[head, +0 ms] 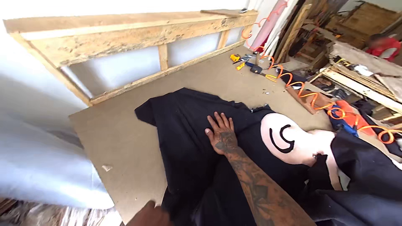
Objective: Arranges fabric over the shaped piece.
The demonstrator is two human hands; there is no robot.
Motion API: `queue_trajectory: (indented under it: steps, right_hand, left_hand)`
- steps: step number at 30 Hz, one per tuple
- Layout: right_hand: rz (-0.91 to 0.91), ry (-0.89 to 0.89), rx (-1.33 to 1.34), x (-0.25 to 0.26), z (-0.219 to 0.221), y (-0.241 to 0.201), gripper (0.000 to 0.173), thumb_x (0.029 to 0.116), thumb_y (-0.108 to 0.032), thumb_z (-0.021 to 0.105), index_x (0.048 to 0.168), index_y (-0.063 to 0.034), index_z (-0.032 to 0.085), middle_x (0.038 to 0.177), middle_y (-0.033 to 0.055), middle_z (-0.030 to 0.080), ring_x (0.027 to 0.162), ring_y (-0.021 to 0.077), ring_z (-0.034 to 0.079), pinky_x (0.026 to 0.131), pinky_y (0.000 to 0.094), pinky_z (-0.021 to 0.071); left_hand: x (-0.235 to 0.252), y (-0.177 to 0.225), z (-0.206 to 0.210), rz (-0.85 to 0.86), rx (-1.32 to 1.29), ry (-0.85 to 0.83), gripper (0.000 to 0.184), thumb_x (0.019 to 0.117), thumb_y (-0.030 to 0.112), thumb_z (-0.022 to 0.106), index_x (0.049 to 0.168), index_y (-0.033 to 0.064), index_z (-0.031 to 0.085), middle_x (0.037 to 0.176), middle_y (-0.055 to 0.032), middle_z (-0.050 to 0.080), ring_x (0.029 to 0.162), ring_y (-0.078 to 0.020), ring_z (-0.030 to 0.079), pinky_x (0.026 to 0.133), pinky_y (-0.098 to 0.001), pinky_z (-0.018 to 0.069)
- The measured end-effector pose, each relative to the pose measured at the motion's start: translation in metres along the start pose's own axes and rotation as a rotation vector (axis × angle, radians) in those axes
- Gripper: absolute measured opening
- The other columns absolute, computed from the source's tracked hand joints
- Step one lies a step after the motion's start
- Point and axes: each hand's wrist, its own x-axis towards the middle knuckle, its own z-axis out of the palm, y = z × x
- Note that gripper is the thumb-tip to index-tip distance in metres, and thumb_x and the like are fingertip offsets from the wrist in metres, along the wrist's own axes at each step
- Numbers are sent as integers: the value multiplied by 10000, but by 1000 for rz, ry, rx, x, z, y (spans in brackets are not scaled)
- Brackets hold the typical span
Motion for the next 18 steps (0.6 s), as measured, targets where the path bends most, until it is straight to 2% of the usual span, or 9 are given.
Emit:
queue_trajectory:
  steps: [1, 3, 5, 7, 9, 11, 13, 15, 18]
  right_hand:
    - [17, 30, 14, -2, 3, 0, 617, 1040, -632, 245, 1576, -376, 411, 1691, -7, 298, 1583, 289, 178, 1252, 634, 114]
    - [56, 97, 27, -8, 6, -6, 563, 1049, -585, 311, 1520, -348, 509, 1640, 3, 400, 1553, 275, 274, 1252, 598, 185]
    - [78, 150, 40, -20, 9, -15, 506, 1060, -492, 361, 1469, -288, 578, 1594, 32, 467, 1525, 271, 342, 1248, 562, 251]
    - [49, 100, 100, -42, 1, -27, 473, 1054, -407, 410, 1443, -218, 603, 1584, 81, 474, 1523, 276, 345, 1251, 538, 268]
    - [-60, -39, 167, -65, -23, -34, 411, 1028, -368, 478, 1344, -176, 658, 1528, 98, 530, 1488, 279, 404, 1218, 523, 342]
    - [-196, -183, 162, -90, -54, -26, 401, 994, -389, 552, 1338, -210, 654, 1478, 61, 573, 1427, 270, 475, 1162, 517, 407]
    - [-212, -205, 104, -115, -78, 0, 406, 981, -449, 571, 1325, -248, 651, 1447, 31, 598, 1392, 263, 510, 1137, 522, 428]
    - [-59, -238, 33, -139, -96, 40, 471, 948, -488, 611, 1346, -237, 637, 1459, 57, 588, 1385, 300, 516, 1107, 558, 446]
    - [261, -485, -117, -164, -112, 87, 717, 863, -481, 712, 1451, -111, 540, 1516, 208, 486, 1373, 440, 469, 1065, 650, 410]
  left_hand:
    - [12, -11, -5, 51, -36, 213, 175, 969, 109, 566, 968, 30, 722, 938, -199, 708, 922, -408, 691, 824, -596, 548]
    - [61, -37, -12, 116, -49, 666, 264, 1040, 264, 494, 1065, 159, 734, 1033, -84, 718, 1016, -289, 698, 877, -499, 584]
    - [115, -59, -22, 80, -94, 859, 370, 1080, 366, 407, 1244, 228, 709, 1240, 5, 707, 1215, -175, 647, 1052, -417, 534]
    - [163, -77, -35, 29, -136, 855, 443, 1082, 433, 380, 1344, 223, 669, 1402, 15, 638, 1383, -156, 532, 1185, -411, 422]
    - [205, -85, -51, -8, -147, 773, 524, 1067, 520, 365, 1420, 225, 616, 1518, -12, 550, 1482, -192, 420, 1240, -447, 332]
    - [238, -80, -71, -11, -145, 667, 616, 1033, 633, 357, 1496, 271, 541, 1607, -47, 442, 1538, -256, 317, 1252, -517, 268]
    - [267, -69, -94, 24, -121, 591, 667, 1003, 715, 329, 1525, 336, 497, 1642, -59, 388, 1557, -288, 267, 1259, -547, 229]
    - [293, -56, -114, 67, -105, 533, 655, 1007, 725, 294, 1538, 381, 464, 1662, -52, 354, 1569, -311, 228, 1259, -587, 180]
    - [331, -35, -120, 69, -104, 496, 615, 1024, 705, 241, 1569, 456, 381, 1716, -28, 231, 1591, -370, 99, 1242, -668, 64]
